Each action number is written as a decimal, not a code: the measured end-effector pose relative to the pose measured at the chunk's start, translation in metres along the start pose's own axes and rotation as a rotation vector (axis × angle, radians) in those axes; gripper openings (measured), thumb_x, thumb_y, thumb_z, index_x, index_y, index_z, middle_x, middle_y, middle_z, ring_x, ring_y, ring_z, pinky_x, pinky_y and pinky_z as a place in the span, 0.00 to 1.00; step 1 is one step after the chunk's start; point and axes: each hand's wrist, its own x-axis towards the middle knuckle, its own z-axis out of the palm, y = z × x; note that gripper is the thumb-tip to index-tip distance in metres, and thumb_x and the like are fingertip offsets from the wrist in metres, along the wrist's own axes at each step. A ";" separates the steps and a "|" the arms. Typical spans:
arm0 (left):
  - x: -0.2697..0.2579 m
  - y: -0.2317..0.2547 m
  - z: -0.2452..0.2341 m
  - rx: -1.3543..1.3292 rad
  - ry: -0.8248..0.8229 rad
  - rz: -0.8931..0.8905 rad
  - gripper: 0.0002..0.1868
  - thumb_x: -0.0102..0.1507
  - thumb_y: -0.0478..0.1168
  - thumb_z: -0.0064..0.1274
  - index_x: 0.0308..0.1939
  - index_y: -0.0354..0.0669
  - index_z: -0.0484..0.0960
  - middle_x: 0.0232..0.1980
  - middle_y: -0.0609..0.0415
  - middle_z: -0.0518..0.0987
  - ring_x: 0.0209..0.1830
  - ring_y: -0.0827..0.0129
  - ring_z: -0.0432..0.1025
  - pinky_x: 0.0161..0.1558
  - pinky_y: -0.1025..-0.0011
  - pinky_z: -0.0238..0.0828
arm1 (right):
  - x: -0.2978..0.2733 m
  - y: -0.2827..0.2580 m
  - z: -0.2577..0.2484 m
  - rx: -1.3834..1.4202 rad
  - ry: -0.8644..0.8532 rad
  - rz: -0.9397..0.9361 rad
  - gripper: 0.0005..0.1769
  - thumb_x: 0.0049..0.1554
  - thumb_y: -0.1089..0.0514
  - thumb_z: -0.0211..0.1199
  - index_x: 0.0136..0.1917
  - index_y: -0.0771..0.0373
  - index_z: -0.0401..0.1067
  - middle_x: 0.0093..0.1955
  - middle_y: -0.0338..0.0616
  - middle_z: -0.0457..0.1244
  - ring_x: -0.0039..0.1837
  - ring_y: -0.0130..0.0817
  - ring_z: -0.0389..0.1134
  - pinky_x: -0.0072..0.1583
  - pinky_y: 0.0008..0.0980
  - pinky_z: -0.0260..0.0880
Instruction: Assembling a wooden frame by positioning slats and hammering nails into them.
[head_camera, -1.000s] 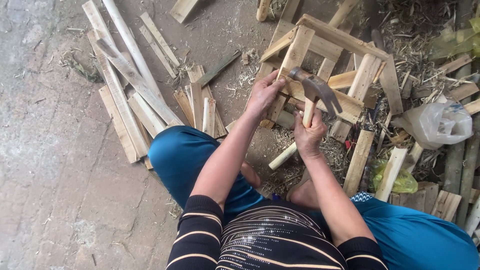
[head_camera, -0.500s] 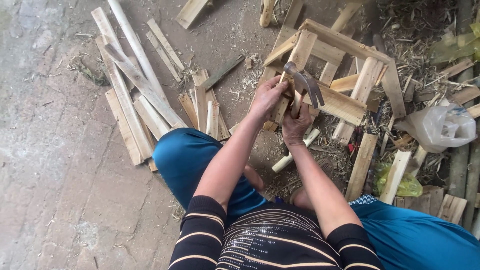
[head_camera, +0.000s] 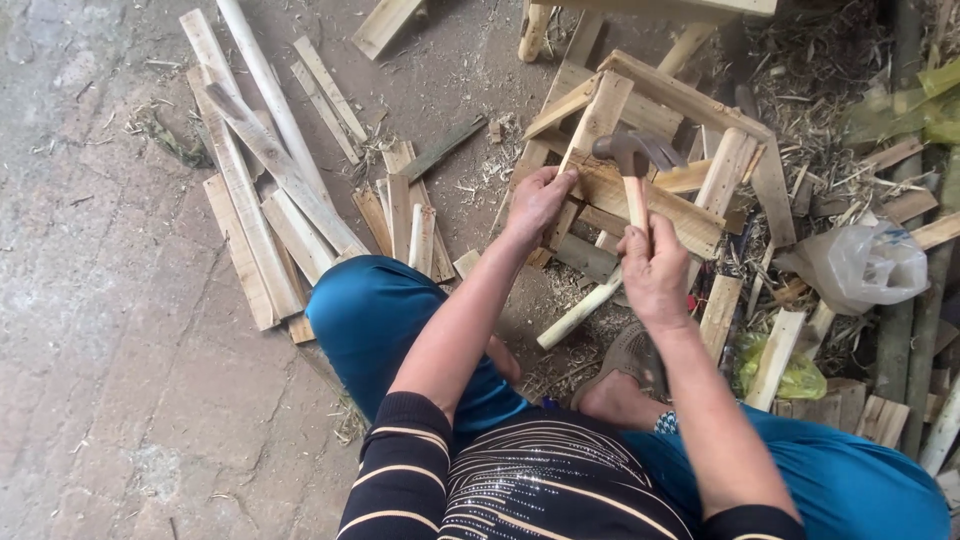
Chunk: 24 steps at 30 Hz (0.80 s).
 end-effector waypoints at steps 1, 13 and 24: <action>-0.004 0.001 -0.002 0.000 -0.002 -0.001 0.22 0.57 0.64 0.57 0.47 0.63 0.89 0.37 0.56 0.86 0.47 0.61 0.81 0.50 0.58 0.78 | 0.002 -0.002 -0.006 -0.002 0.001 0.002 0.11 0.72 0.53 0.53 0.56 0.62 0.71 0.38 0.46 0.68 0.36 0.34 0.69 0.36 0.30 0.66; 0.022 -0.022 0.012 -0.135 0.000 0.009 0.20 0.56 0.55 0.60 0.44 0.48 0.90 0.33 0.48 0.84 0.39 0.60 0.80 0.40 0.61 0.76 | 0.039 -0.077 -0.045 -0.123 -0.177 -0.065 0.23 0.75 0.64 0.43 0.81 0.63 0.58 0.41 0.51 0.64 0.37 0.28 0.62 0.38 0.23 0.65; 0.019 -0.020 0.016 -0.091 0.048 0.014 0.18 0.55 0.54 0.60 0.43 0.50 0.90 0.37 0.45 0.86 0.48 0.51 0.80 0.48 0.56 0.76 | 0.048 -0.095 -0.053 -0.240 -0.249 0.043 0.23 0.73 0.67 0.43 0.79 0.65 0.60 0.42 0.55 0.62 0.38 0.35 0.62 0.36 0.27 0.64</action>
